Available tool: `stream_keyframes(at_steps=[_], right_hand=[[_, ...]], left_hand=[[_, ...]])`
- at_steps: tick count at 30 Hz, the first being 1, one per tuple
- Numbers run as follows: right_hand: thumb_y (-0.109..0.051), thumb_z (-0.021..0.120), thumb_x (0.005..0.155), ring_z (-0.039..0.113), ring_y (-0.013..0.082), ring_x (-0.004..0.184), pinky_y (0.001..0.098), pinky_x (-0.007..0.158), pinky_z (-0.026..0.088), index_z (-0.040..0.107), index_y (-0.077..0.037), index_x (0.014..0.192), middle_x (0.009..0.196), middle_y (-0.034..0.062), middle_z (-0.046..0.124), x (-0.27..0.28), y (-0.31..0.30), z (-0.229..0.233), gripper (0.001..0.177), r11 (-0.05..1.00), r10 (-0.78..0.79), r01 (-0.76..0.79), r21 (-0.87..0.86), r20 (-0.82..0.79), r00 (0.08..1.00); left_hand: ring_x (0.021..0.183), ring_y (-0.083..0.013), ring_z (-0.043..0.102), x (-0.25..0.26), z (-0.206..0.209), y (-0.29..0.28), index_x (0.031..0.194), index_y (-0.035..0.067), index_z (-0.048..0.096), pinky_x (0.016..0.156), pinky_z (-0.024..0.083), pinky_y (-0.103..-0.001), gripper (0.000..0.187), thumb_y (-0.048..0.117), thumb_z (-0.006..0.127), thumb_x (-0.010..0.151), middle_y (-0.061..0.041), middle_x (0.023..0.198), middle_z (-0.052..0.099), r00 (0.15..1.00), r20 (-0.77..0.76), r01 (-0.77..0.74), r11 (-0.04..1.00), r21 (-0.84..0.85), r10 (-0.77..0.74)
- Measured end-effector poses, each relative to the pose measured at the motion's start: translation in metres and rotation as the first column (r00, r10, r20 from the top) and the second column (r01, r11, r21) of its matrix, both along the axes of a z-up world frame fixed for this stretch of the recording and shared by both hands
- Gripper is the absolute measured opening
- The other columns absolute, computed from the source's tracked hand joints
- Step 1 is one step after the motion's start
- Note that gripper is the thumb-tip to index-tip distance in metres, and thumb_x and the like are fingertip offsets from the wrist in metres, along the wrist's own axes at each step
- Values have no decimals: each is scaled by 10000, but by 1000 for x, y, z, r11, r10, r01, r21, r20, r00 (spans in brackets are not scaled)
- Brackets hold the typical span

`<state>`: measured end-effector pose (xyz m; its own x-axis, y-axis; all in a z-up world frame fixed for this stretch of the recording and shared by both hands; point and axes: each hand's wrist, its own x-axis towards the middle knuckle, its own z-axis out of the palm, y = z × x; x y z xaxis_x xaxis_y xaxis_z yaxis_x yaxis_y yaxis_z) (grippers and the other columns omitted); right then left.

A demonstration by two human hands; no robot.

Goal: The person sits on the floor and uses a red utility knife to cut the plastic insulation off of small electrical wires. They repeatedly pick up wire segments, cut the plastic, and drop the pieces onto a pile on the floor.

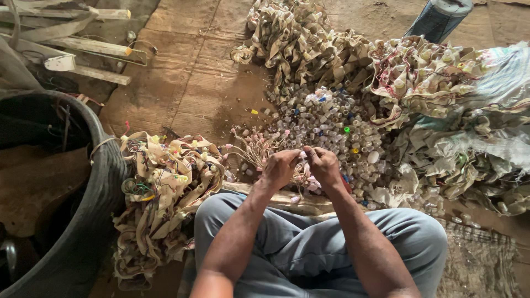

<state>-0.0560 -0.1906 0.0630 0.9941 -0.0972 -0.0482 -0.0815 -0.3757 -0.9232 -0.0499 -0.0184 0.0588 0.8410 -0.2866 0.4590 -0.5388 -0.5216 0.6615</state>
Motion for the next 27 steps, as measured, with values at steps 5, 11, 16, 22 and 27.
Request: stream_keyframes(at_steps=[5, 11, 16, 22, 27], right_hand=[[-217, 687, 945, 632, 99, 708, 253, 649, 522, 743, -46, 1068, 832, 9, 728, 2, -2, 3, 218, 872, 135, -93, 480, -53, 989], [-127, 697, 851, 702, 111, 788, 276, 670, 567, 646, -144, 1148, 891, -14, 719, 3, -7, 0, 302, 792, 131, 31, 610, -218, 967], [-208, 673, 1020, 642, 185, 758, 322, 654, 525, 669, 37, 1054, 880, 116, 686, 4, -16, -17, 248, 892, 120, -20, 452, -193, 974], [2, 617, 875, 715, 172, 878, 326, 822, 604, 666, -6, 1131, 992, 89, 717, 11, -14, -11, 260, 817, 23, -55, 575, 63, 998], [-82, 663, 878, 655, 184, 897, 325, 742, 568, 652, 23, 1166, 1053, 124, 620, 5, -6, 12, 307, 982, -175, 143, 123, 316, 933]], left_hand=[[805, -321, 745, 6, -22, 2, 956, 14, 707, 722, 596, -416, 67, -11, 671, 906, -178, 865, 738, 999, 34, -5, 1000, -19, 6], [790, -329, 735, 7, -24, 3, 935, 5, 715, 712, 582, -425, 59, 6, 680, 887, -187, 854, 730, 999, -36, 22, 997, -77, -25], [799, -335, 733, 7, -24, 1, 913, 5, 707, 727, 576, -434, 76, 78, 700, 935, -178, 852, 727, 997, -74, 21, 999, -50, -24], [906, -367, 730, 6, -18, 7, 1033, -6, 719, 790, 572, -431, 137, 87, 719, 933, -199, 968, 744, 999, -32, 17, 983, -182, -23], [949, -351, 736, 6, -17, 6, 1079, -11, 721, 831, 577, -426, 164, 43, 675, 931, -200, 1022, 753, 997, -70, 29, 983, -180, -43]])
